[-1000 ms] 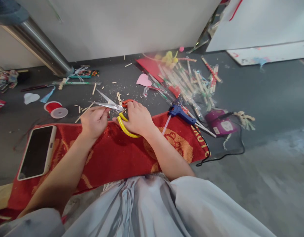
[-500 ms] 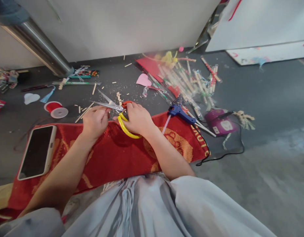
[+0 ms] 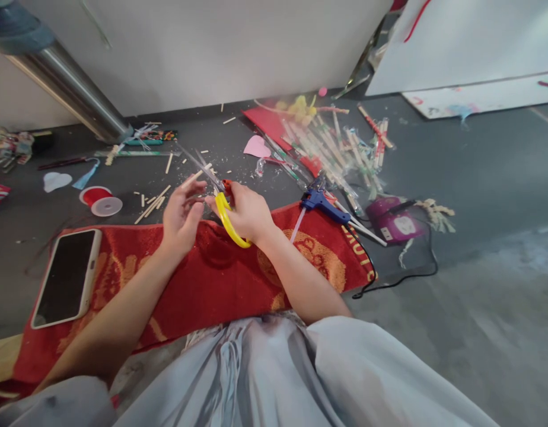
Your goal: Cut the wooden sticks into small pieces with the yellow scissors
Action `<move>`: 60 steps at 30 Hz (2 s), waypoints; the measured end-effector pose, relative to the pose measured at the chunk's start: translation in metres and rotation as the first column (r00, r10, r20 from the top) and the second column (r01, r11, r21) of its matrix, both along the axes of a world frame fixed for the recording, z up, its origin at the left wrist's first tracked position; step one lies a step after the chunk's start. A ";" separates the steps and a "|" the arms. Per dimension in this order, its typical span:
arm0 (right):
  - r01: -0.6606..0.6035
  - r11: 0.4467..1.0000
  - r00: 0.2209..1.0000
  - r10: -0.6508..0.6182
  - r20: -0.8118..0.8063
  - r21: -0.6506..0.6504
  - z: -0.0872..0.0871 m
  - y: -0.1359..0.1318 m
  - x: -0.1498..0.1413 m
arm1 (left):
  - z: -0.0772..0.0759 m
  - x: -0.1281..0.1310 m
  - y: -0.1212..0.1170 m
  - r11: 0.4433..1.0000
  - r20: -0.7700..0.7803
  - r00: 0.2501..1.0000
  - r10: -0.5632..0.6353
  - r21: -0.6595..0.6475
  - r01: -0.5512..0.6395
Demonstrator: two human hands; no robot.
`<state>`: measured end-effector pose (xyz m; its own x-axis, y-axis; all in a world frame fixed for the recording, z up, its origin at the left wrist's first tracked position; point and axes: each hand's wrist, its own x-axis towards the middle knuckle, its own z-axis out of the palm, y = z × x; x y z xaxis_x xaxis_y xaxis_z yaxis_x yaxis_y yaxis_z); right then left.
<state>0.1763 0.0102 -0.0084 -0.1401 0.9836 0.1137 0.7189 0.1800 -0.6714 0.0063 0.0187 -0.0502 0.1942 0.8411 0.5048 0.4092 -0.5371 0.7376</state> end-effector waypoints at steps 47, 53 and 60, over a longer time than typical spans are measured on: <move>-0.034 0.993 0.971 0.007 -0.238 -0.110 0.000 0.003 -0.001 | -0.037 0.000 0.010 0.960 0.069 0.957 -0.281 -0.001 0.281; 0.097 0.994 0.981 -0.103 0.164 0.042 -0.004 0.007 0.006 | -0.036 -0.013 0.030 0.994 0.314 0.947 0.064 -0.106 -0.031; 0.037 0.993 0.941 -0.072 0.330 0.111 -0.012 0.005 0.001 | -0.001 -0.017 0.020 0.982 -0.047 0.989 0.140 0.134 -0.132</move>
